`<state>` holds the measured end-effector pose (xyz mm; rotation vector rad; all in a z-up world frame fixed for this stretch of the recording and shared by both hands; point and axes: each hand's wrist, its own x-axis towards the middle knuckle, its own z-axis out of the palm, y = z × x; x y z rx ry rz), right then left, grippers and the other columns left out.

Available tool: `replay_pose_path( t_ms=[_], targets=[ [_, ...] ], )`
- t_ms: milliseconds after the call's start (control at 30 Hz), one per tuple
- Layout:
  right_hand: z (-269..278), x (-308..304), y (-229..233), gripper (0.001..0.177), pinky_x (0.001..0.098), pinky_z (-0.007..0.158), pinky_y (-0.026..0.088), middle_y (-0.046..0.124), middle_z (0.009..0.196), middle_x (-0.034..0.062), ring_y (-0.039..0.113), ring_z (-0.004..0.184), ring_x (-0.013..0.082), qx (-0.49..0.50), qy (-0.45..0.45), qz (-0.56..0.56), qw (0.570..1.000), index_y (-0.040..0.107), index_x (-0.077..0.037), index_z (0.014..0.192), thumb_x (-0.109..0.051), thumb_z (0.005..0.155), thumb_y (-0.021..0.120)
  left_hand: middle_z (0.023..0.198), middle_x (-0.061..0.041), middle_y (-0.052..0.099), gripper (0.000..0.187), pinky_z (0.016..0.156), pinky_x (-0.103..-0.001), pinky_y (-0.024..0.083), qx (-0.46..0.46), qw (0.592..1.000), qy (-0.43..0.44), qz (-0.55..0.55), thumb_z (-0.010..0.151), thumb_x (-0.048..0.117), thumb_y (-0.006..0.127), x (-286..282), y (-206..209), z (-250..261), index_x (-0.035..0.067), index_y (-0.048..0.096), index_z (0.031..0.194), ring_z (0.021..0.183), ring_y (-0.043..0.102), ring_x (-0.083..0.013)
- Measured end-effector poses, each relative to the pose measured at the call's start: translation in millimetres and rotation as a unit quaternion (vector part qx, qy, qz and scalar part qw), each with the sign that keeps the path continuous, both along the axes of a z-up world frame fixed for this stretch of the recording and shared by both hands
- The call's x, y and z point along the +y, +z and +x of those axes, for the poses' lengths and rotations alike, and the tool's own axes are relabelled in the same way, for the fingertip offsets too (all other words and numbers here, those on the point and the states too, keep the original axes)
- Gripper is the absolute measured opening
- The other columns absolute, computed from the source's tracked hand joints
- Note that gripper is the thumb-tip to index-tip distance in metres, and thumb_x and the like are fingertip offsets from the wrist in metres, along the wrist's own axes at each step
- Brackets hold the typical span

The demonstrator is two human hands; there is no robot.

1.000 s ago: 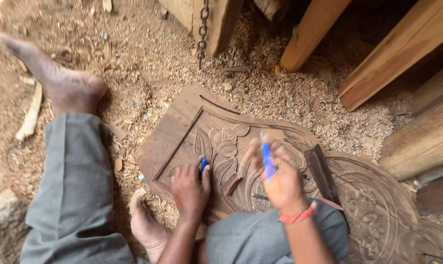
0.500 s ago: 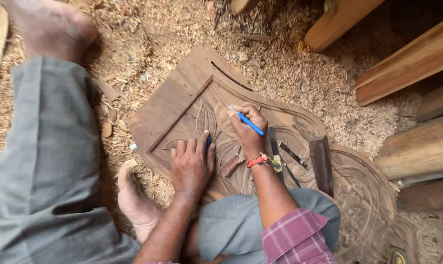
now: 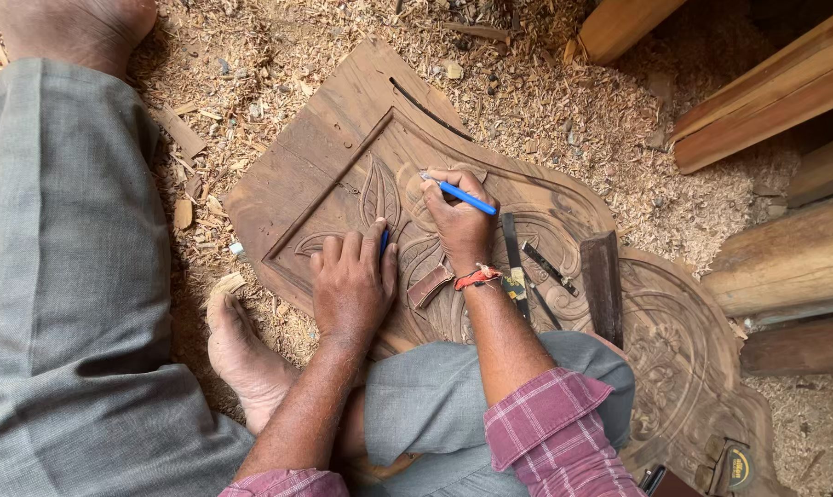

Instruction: The person carves a floral design into a wooden board using a chisel and a mallet. They periodically clear wood shavings from the surface and use a blue pen to mark details on the wood.

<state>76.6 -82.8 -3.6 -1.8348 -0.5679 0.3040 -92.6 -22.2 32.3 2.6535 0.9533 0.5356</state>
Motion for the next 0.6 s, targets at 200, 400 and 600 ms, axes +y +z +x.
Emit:
replay_pose_path(
  t_ms=[200,400,600],
  targets=[
    [-1.4,1.1,-2.0,0.012,0.0246,0.078,0.059,0.078,0.101,0.005,0.071,0.087,0.0075,-0.01,0.002,0.012,1.0,0.075,-0.003,0.103,-0.008,0.092,0.076,0.092,-0.006,0.058,0.038,0.077,-0.04,0.042,-0.002,1.0,-0.002,-0.006,0.099,0.032,0.067,0.0,-1.3,-0.6,0.011,0.067,0.13,0.089,0.054,-0.024],
    [-0.7,0.8,-1.4,0.013,0.0248,0.079,0.06,0.078,0.104,0.0065,0.072,0.088,0.0081,-0.022,0.009,0.007,1.0,0.075,-0.002,0.102,-0.008,0.091,0.077,0.092,-0.006,0.057,0.038,0.076,-0.04,0.042,0.002,1.0,-0.006,-0.003,0.099,0.033,0.067,-0.3,-2.0,-1.1,0.011,0.067,0.131,0.088,0.054,-0.0235],
    [-0.6,0.4,-1.7,0.013,0.0259,0.079,0.06,0.079,0.103,0.0077,0.072,0.088,0.0093,-0.009,0.009,0.012,1.0,0.075,-0.002,0.103,-0.008,0.092,0.077,0.092,-0.006,0.057,0.039,0.076,-0.039,0.041,0.004,1.0,-0.004,-0.002,0.099,0.033,0.067,-0.7,-3.1,-1.3,0.011,0.067,0.131,0.089,0.054,-0.0232]
  ],
)
